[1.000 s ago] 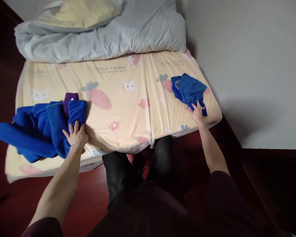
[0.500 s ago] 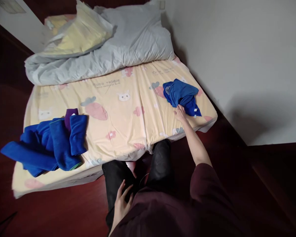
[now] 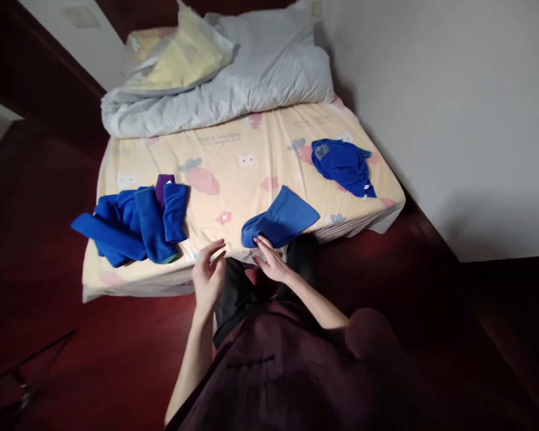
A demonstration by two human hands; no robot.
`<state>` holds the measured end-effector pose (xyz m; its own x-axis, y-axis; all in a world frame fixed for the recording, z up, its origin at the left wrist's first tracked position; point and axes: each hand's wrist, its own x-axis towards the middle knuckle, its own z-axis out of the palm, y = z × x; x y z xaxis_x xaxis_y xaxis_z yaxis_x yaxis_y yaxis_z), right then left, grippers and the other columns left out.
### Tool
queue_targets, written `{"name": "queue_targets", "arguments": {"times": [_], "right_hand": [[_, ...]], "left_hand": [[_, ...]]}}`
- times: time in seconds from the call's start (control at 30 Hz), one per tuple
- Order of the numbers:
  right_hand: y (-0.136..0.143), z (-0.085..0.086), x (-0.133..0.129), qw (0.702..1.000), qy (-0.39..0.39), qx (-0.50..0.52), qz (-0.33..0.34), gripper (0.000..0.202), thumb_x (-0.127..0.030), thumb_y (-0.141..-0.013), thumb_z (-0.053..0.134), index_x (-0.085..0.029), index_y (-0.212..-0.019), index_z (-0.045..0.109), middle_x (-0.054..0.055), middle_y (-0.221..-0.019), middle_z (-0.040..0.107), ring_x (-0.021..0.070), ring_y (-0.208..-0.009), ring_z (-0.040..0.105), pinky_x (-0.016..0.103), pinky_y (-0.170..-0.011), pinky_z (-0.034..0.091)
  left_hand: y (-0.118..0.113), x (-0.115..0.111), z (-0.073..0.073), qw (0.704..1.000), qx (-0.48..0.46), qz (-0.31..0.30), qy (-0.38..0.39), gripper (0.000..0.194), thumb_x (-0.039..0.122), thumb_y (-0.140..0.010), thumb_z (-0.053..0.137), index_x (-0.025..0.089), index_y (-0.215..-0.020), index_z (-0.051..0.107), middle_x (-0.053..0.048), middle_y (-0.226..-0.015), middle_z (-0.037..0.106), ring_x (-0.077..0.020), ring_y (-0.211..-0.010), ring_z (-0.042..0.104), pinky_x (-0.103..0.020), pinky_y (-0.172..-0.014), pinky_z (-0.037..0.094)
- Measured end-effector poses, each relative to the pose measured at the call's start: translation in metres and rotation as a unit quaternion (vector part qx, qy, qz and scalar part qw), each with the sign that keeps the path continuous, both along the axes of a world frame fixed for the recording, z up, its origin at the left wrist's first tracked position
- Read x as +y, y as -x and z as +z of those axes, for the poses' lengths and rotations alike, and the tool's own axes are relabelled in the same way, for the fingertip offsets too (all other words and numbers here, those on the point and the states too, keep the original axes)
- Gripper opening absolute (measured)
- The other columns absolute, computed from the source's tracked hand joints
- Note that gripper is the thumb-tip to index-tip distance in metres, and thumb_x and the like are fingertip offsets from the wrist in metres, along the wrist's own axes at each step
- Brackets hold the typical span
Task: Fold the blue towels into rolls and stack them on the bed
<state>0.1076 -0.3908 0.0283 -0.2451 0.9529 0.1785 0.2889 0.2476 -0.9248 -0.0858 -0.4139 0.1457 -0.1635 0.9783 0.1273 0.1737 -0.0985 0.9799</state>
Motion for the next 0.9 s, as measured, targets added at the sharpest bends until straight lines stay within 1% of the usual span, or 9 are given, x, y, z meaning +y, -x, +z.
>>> {"name": "queue_targets", "arguments": {"times": [0.07, 0.13, 0.23, 0.33, 0.47, 0.57, 0.67, 0.8, 0.9], "right_hand": [[0.034, 0.004, -0.028, 0.997, 0.033, 0.062, -0.014, 0.075, -0.071, -0.109, 0.044, -0.03, -0.172, 0.04, 0.009, -0.177, 0.039, 0.0273, -0.166, 0.035, 0.049, -0.136, 0.035], [0.055, 0.01, -0.051, 0.993, 0.054, 0.105, 0.0, 0.074, -0.071, -0.11, 0.04, -0.034, -0.174, 0.036, 0.006, -0.178, 0.036, 0.0265, -0.166, 0.036, 0.047, -0.135, 0.038], [0.07, 0.02, -0.077, 0.991, 0.037, 0.108, 0.066, 0.074, -0.067, -0.11, 0.045, -0.032, -0.174, 0.035, 0.006, -0.179, 0.035, 0.0276, -0.167, 0.035, 0.047, -0.137, 0.035], [0.072, 0.026, -0.095, 0.992, 0.019, 0.071, 0.102, 0.071, -0.063, -0.11, 0.049, -0.033, -0.174, 0.036, 0.005, -0.177, 0.039, 0.0276, -0.166, 0.036, 0.046, -0.138, 0.033], [0.071, 0.025, -0.102, 0.995, 0.006, 0.042, 0.088, 0.065, -0.054, -0.114, 0.044, -0.035, -0.175, 0.034, 0.003, -0.177, 0.041, 0.0266, -0.165, 0.038, 0.047, -0.138, 0.034], [0.07, 0.012, -0.096, 1.0, -0.016, -0.009, 0.023, 0.061, -0.048, -0.115, 0.039, -0.034, -0.174, 0.037, 0.002, -0.174, 0.044, 0.026, -0.165, 0.037, 0.049, -0.14, 0.029], [0.068, -0.009, -0.089, 0.997, -0.026, -0.059, -0.039, 0.06, -0.043, -0.113, 0.038, -0.03, -0.172, 0.041, 0.005, -0.171, 0.048, 0.027, -0.164, 0.039, 0.054, -0.141, 0.025], [0.061, -0.036, -0.078, 0.991, -0.003, -0.101, -0.092, 0.06, -0.05, -0.105, 0.056, -0.025, -0.161, 0.057, 0.012, -0.161, 0.06, 0.033, -0.155, 0.052, 0.061, -0.136, 0.033], [0.051, -0.045, -0.066, 0.984, -0.01, -0.117, -0.135, 0.053, -0.05, -0.103, 0.062, -0.023, -0.149, 0.067, 0.014, -0.154, 0.065, 0.0341, -0.151, 0.056, 0.061, -0.132, 0.037]], "left_hand": [[-0.008, -0.01, -0.014, 1.0, 0.004, 0.008, -0.007, 0.035, 0.018, -0.084, 0.062, 0.023, -0.116, 0.074, -0.012, -0.142, 0.065, -0.0284, -0.138, 0.063, -0.042, -0.113, 0.058], [-0.013, -0.026, -0.04, 0.998, 0.014, 0.06, 0.001, 0.038, 0.019, -0.081, 0.064, 0.022, -0.117, 0.071, -0.015, -0.147, 0.059, -0.0308, -0.142, 0.059, -0.044, -0.113, 0.058], [-0.015, -0.053, -0.074, 0.993, 0.021, 0.116, 0.031, 0.058, 0.027, -0.078, 0.076, 0.022, -0.134, 0.062, -0.019, -0.153, 0.054, -0.0347, -0.144, 0.056, -0.049, -0.119, 0.053], [-0.008, -0.067, -0.089, 0.99, 0.0, 0.123, 0.071, 0.064, 0.032, -0.079, 0.081, 0.023, -0.138, 0.058, -0.017, -0.147, 0.061, -0.0336, -0.14, 0.06, -0.048, -0.121, 0.049], [0.007, -0.064, -0.083, 0.984, -0.011, 0.149, 0.093, 0.031, 0.038, -0.092, 0.068, 0.021, -0.118, 0.069, -0.011, -0.121, 0.074, -0.0283, -0.119, 0.07, -0.044, -0.113, 0.053], [0.012, -0.06, -0.068, 0.987, -0.012, 0.146, 0.071, 0.026, 0.037, -0.096, 0.063, 0.021, -0.115, 0.072, -0.01, -0.122, 0.076, -0.0256, -0.119, 0.07, -0.038, -0.113, 0.052], [0.017, -0.06, -0.048, 0.983, -0.093, 0.13, 0.086, 0.027, 0.034, -0.09, 0.069, 0.021, -0.114, 0.074, -0.007, -0.118, 0.077, -0.0236, -0.113, 0.071, -0.033, -0.106, 0.055], [0.033, -0.066, -0.026, 0.925, -0.299, 0.053, 0.23, 0.031, 0.032, -0.079, 0.079, 0.021, -0.108, 0.074, -0.002, -0.099, 0.075, -0.0185, -0.084, 0.072, -0.027, -0.077, 0.06], [0.052, -0.075, -0.019, 0.894, -0.351, 0.024, 0.279, 0.032, 0.028, -0.078, 0.083, 0.022, -0.108, 0.074, -0.001, -0.089, 0.073, -0.0153, -0.067, 0.068, -0.024, -0.06, 0.056]]}}
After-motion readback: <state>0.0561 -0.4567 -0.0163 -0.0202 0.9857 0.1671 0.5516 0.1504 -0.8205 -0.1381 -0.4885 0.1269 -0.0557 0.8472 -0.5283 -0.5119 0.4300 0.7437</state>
